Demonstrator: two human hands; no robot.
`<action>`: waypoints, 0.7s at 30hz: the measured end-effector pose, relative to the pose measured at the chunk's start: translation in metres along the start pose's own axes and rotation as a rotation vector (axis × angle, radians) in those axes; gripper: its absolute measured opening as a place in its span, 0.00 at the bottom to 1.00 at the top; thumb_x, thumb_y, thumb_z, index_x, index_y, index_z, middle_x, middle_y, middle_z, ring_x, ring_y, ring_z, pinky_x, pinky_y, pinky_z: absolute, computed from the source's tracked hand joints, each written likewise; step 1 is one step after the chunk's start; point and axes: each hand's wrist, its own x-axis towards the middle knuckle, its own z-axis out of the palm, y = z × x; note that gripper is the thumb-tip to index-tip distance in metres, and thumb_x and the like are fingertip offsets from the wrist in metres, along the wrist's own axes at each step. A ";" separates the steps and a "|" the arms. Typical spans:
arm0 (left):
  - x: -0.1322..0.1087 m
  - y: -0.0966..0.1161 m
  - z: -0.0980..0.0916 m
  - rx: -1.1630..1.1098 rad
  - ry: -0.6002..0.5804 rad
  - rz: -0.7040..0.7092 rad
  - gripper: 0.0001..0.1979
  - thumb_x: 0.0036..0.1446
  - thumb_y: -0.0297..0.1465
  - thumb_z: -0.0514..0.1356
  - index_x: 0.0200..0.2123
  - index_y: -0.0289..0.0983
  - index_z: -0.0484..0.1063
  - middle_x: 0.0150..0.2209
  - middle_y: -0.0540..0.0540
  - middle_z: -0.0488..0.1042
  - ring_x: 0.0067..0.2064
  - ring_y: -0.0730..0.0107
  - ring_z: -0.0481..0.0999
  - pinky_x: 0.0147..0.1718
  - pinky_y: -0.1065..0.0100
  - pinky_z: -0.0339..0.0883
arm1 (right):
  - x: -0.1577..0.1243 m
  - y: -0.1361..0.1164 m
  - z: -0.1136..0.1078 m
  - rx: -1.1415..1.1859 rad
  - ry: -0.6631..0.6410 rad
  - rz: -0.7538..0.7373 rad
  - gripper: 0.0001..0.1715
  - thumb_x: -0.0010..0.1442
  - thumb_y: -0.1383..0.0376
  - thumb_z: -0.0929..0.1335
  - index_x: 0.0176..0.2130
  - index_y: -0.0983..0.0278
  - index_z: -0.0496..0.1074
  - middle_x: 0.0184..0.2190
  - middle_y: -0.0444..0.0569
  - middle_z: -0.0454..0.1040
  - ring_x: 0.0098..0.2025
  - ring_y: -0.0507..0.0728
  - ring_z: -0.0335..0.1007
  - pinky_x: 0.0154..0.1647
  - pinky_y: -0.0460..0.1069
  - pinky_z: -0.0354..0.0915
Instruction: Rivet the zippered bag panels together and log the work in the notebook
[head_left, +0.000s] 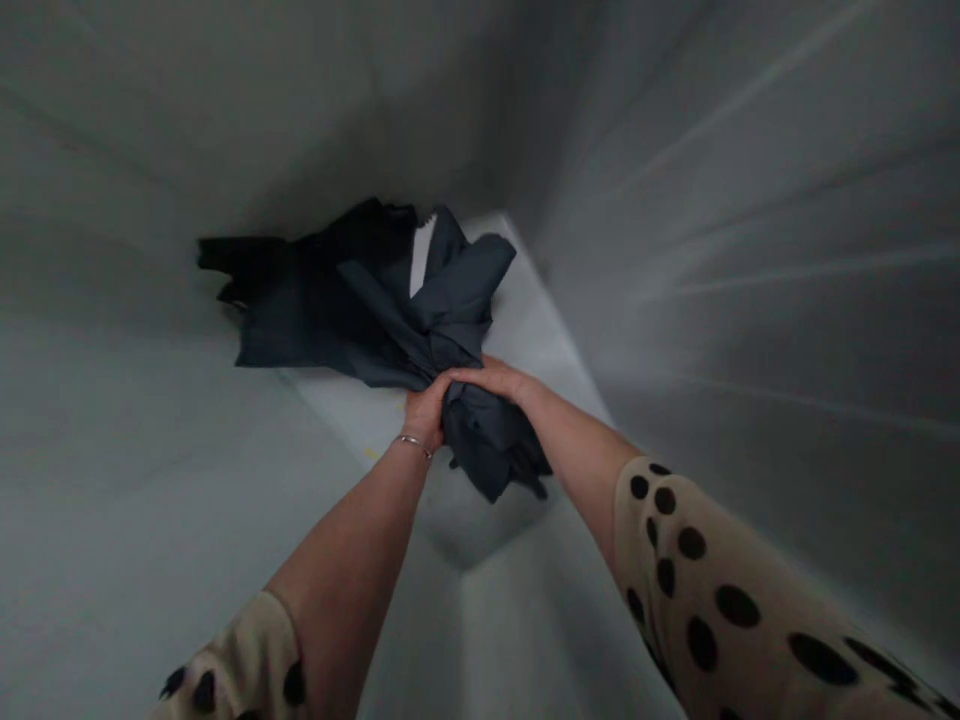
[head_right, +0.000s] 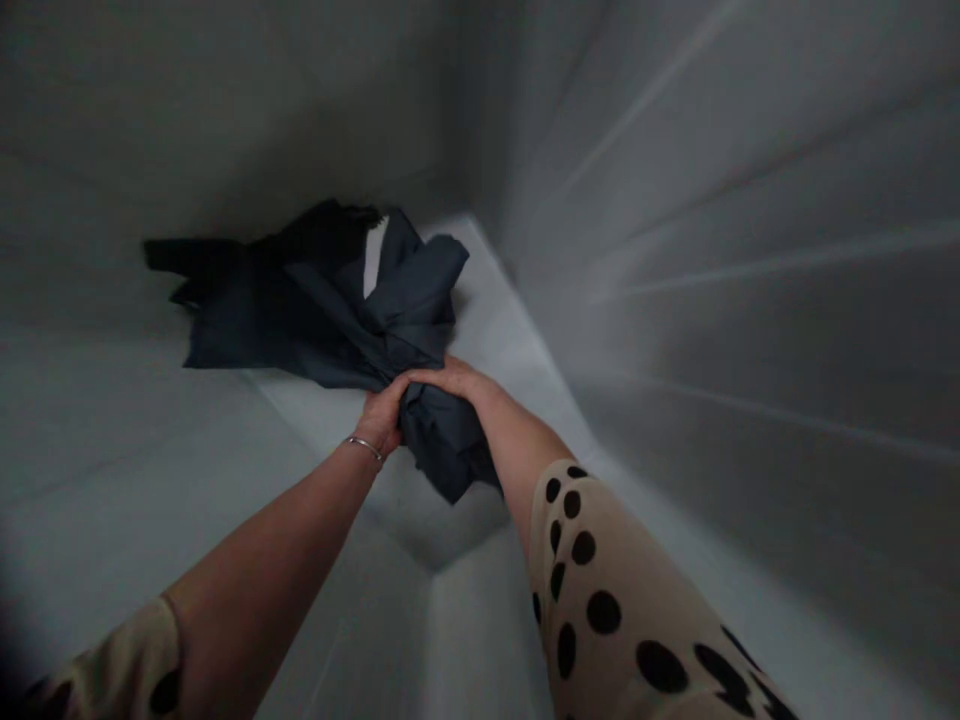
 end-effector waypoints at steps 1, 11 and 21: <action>-0.012 0.000 -0.011 0.018 -0.005 -0.031 0.18 0.56 0.30 0.64 0.50 0.33 0.69 0.49 0.41 0.73 0.47 0.63 0.75 0.46 0.57 0.72 | -0.013 0.004 0.018 0.070 -0.017 -0.010 0.34 0.55 0.50 0.69 0.56 0.61 0.67 0.50 0.48 0.74 0.52 0.59 0.70 0.57 0.55 0.64; -0.202 0.006 -0.045 0.125 -0.058 -0.186 0.17 0.52 0.28 0.66 0.45 0.30 0.72 0.40 0.39 0.78 0.41 0.60 0.79 0.43 0.57 0.75 | -0.205 -0.023 0.074 0.347 0.122 0.002 0.32 0.46 0.54 0.73 0.50 0.61 0.73 0.46 0.49 0.77 0.50 0.64 0.72 0.53 0.60 0.66; -0.435 0.139 0.010 0.206 -0.396 0.099 0.27 0.40 0.30 0.72 0.47 0.37 0.73 0.42 0.41 0.79 0.44 0.54 0.78 0.48 0.58 0.72 | -0.435 -0.208 0.029 0.326 0.516 -0.275 0.24 0.48 0.57 0.72 0.46 0.57 0.73 0.46 0.47 0.77 0.50 0.63 0.73 0.53 0.57 0.68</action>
